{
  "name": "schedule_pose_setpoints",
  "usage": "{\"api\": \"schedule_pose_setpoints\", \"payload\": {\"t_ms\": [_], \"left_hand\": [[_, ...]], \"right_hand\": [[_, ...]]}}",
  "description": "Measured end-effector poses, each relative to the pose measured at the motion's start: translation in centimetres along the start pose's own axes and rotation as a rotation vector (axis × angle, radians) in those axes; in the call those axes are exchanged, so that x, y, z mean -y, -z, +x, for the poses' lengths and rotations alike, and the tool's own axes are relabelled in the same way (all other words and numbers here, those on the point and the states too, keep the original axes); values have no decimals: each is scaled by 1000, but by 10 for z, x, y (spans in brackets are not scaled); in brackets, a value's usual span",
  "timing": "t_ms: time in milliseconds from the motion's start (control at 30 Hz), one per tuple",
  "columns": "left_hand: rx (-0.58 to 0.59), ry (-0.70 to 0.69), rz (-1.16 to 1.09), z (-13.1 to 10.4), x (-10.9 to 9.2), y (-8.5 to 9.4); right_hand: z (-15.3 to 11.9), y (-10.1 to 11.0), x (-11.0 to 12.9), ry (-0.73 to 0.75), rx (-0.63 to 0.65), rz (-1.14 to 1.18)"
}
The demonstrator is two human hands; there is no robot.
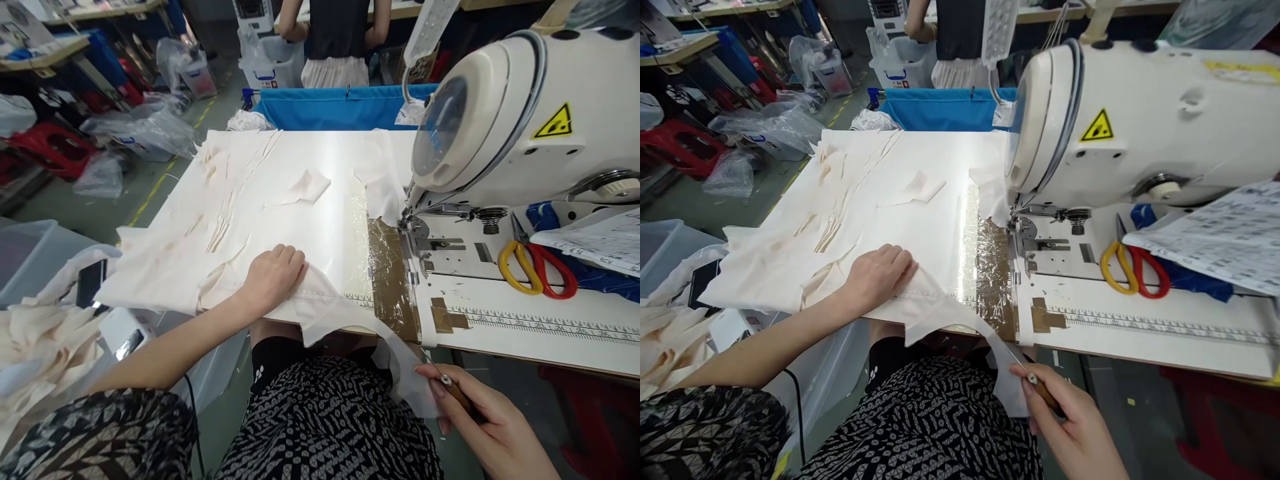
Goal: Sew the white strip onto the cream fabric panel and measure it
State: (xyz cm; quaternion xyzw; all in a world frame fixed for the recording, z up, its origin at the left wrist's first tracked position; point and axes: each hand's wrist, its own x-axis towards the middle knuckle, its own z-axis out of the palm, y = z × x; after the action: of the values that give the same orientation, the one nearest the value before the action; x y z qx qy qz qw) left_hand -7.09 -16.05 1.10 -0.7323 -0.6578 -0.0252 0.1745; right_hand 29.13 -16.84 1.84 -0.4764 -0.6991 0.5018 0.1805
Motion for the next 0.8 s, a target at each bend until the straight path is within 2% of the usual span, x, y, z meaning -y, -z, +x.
{"api": "schedule_pose_setpoints", "payload": {"t_ms": [133, 267, 367, 467, 567, 667, 733, 800], "left_hand": [[-115, 16, 10, -19, 3, 4], [-144, 29, 31, -31, 6, 12], [-61, 32, 15, -20, 5, 16], [19, 5, -81, 5, -5, 11], [21, -110, -157, 24, -20, -4], [-15, -246, -182, 22, -25, -17], [-27, -247, -176, 12, -19, -20], [-40, -164, -142, 2, -9, -17]], "right_hand": [[4, 1, -8, 115, 137, -51], [9, 0, -9, 205, 128, -170], [14, -1, -1, 265, 93, -184], [19, 0, 13, 319, 17, -153], [17, 2, 20, 301, -59, -157], [11, 6, 16, 233, -72, -162], [7, 6, 10, 187, -62, -157], [6, 5, 6, 166, -52, -149]]}}
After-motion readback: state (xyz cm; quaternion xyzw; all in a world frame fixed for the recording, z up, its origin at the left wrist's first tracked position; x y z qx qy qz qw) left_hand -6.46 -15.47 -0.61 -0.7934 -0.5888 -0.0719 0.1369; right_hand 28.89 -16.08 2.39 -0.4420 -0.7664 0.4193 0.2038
